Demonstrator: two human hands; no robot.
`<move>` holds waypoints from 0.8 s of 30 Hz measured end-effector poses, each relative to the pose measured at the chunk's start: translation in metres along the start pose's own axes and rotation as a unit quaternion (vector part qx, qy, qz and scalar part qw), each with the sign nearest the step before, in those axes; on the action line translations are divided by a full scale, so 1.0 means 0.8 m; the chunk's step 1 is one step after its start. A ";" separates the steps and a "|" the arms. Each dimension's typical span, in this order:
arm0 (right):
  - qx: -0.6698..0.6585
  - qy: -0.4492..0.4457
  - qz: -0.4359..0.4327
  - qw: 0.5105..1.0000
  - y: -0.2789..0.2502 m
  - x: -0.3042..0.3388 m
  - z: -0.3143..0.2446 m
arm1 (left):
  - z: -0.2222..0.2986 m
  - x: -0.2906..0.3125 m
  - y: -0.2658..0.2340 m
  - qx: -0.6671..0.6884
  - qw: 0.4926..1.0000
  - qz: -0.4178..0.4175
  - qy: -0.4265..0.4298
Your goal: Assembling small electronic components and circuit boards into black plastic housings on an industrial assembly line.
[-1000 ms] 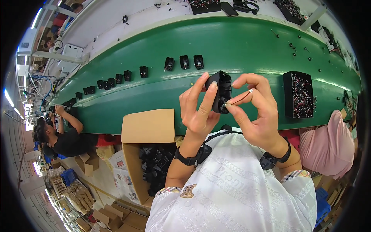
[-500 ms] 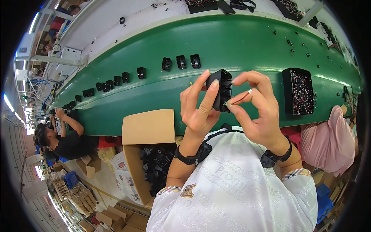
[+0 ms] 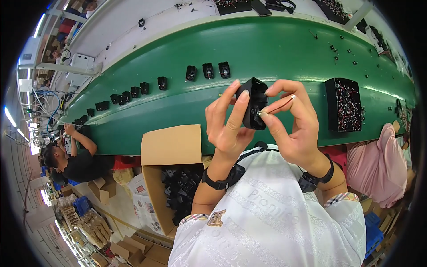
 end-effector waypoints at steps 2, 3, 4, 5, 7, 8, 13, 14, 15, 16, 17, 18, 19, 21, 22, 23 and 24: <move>0.010 -0.004 -0.001 1.000 -0.001 0.000 0.000 | 0.000 0.000 0.001 -0.013 1.000 -0.006 0.002; 0.011 -0.004 -0.001 1.000 -0.003 0.000 0.000 | -0.001 0.000 0.002 -0.013 1.000 -0.006 0.002; 0.029 -0.019 -0.007 0.999 -0.003 0.000 -0.006 | -0.002 0.002 0.003 -0.016 1.000 -0.011 0.003; 0.047 -0.034 -0.014 0.998 -0.002 0.000 -0.011 | -0.003 0.003 0.003 -0.020 1.000 -0.016 0.004; 0.039 -0.028 -0.011 0.999 -0.003 0.000 -0.008 | -0.001 0.000 0.002 0.001 1.000 -0.013 0.003; 0.031 -0.022 -0.008 0.999 -0.005 -0.001 -0.005 | 0.001 -0.001 0.002 0.022 1.000 -0.009 0.001; 0.005 -0.007 -0.007 1.000 -0.009 0.000 0.003 | 0.003 0.002 0.009 0.022 1.000 -0.014 -0.005; 0.010 -0.013 -0.011 1.000 -0.008 0.000 0.001 | 0.003 0.003 0.010 0.028 0.999 -0.016 -0.008; 0.010 -0.012 -0.011 1.000 -0.007 0.000 0.002 | 0.001 0.004 0.010 0.028 0.999 -0.017 -0.009; 0.027 -0.025 -0.020 0.999 -0.004 0.000 0.001 | 0.002 0.007 0.010 0.022 1.000 -0.018 0.005; 0.045 -0.038 -0.028 0.998 -0.001 0.000 0.000 | 0.004 0.008 0.011 0.017 0.999 -0.019 0.020; 0.045 -0.037 -0.028 0.998 -0.003 0.001 0.001 | 0.005 0.008 0.010 0.017 0.999 -0.020 0.019; 0.037 -0.015 -0.046 0.998 -0.002 0.003 0.007 | 0.006 0.008 0.012 0.026 0.999 -0.025 0.009; 0.029 0.008 -0.063 0.998 -0.001 0.004 0.011 | 0.006 0.009 0.014 0.035 0.999 -0.032 -0.002; 0.061 -0.004 -0.065 0.996 -0.003 0.002 0.007 | 0.005 0.009 0.015 0.039 0.999 -0.032 -0.007; 0.092 -0.016 -0.068 0.993 -0.004 0.001 0.005 | 0.005 0.010 0.016 0.042 0.998 -0.032 -0.012; 0.090 -0.015 -0.068 0.993 -0.003 0.001 0.005 | 0.005 0.010 0.015 0.041 0.999 -0.034 -0.013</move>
Point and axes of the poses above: each hand's wrist, its own x-axis away from the middle knuckle, its own y-axis out of the palm, z = x × y, the point moved 9 cm from there along -x, towards the middle knuckle, and after that the axes turned 8 degrees about z, right-handed, at the moved point
